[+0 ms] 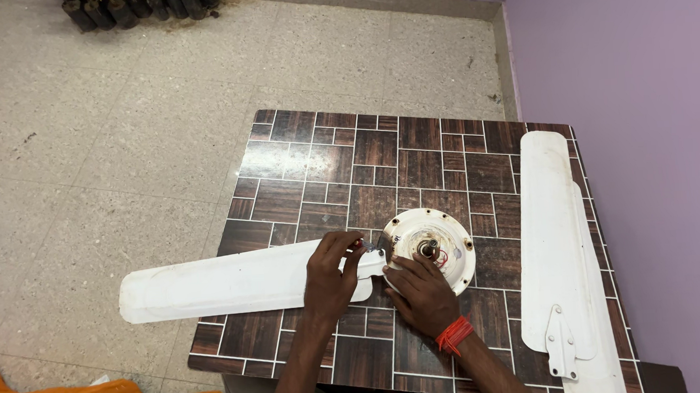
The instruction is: The person uses a screwdriver to remove screws from the fan blade mounting brackets and detaches two fan blades from the central hub. The removed blades are placed on the table, and the person continues to unscrew the remaining fasteners from the hub.
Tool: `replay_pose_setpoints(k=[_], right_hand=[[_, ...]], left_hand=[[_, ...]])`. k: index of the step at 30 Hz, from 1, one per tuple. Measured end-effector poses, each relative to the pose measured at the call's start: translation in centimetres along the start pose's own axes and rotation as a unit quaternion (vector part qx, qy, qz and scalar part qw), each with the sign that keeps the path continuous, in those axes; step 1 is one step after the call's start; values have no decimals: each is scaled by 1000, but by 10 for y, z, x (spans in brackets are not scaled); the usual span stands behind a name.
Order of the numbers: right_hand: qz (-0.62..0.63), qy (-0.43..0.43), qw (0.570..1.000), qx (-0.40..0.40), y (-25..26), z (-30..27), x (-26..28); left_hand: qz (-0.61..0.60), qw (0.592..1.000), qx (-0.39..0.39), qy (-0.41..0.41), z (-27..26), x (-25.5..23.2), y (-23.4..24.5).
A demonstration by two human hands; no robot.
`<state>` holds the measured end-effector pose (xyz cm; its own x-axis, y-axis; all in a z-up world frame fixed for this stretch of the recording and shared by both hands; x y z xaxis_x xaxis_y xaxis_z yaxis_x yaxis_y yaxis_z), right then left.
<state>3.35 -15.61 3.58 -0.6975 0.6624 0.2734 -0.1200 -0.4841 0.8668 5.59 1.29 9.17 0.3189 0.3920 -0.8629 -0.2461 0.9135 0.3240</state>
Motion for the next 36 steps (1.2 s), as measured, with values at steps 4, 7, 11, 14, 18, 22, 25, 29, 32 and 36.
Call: replay_pose_setpoints(k=[4, 7, 11, 14, 18, 22, 25, 29, 32, 36], right_hand=[[2, -1, 1000, -4, 0, -1, 0], [2, -2, 1000, -3, -1, -1, 0], [1, -3, 1000, -3, -1, -1, 0], [0, -1, 1000, -4, -1, -1, 0], [-3, 2, 1000, -4, -1, -2, -1], [-3, 2, 1000, -4, -3, -2, 0], [-1, 3, 1000, -7, -3, -2, -1], [-2, 0, 1000, -5, -2, -2, -1], [-3, -3, 1000, -2, -2, -1, 0], [0, -4, 1000, -3, -2, -1, 0]], left_hand=[[2, 1000, -2, -6, 0, -2, 0], [-4, 1000, -3, -5, 0, -1, 0], [-3, 1000, -4, -1, 0, -1, 0], [2, 1000, 1, -1, 0, -1, 0], [4, 1000, 3, -7, -1, -2, 0], [2, 1000, 4, -6, -1, -1, -3], [1, 1000, 5, 3, -1, 1, -4], [18, 1000, 11, -4, -2, 2, -4], [67, 997, 5, -29, -1, -2, -3], [68, 996, 4, -50, -1, -6, -10]])
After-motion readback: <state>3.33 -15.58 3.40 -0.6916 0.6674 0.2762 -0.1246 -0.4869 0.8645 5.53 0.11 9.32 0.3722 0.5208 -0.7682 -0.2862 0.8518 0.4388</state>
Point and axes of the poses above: each hand's wrist, its own z-axis towards the middle knuckle, its own y-axis out of the back of the hand, x = y × z, the point moved 9 cm from there along z, towards the middle knuckle, and after that the axes turned 1 degree about -y, right-handed, at the moved point
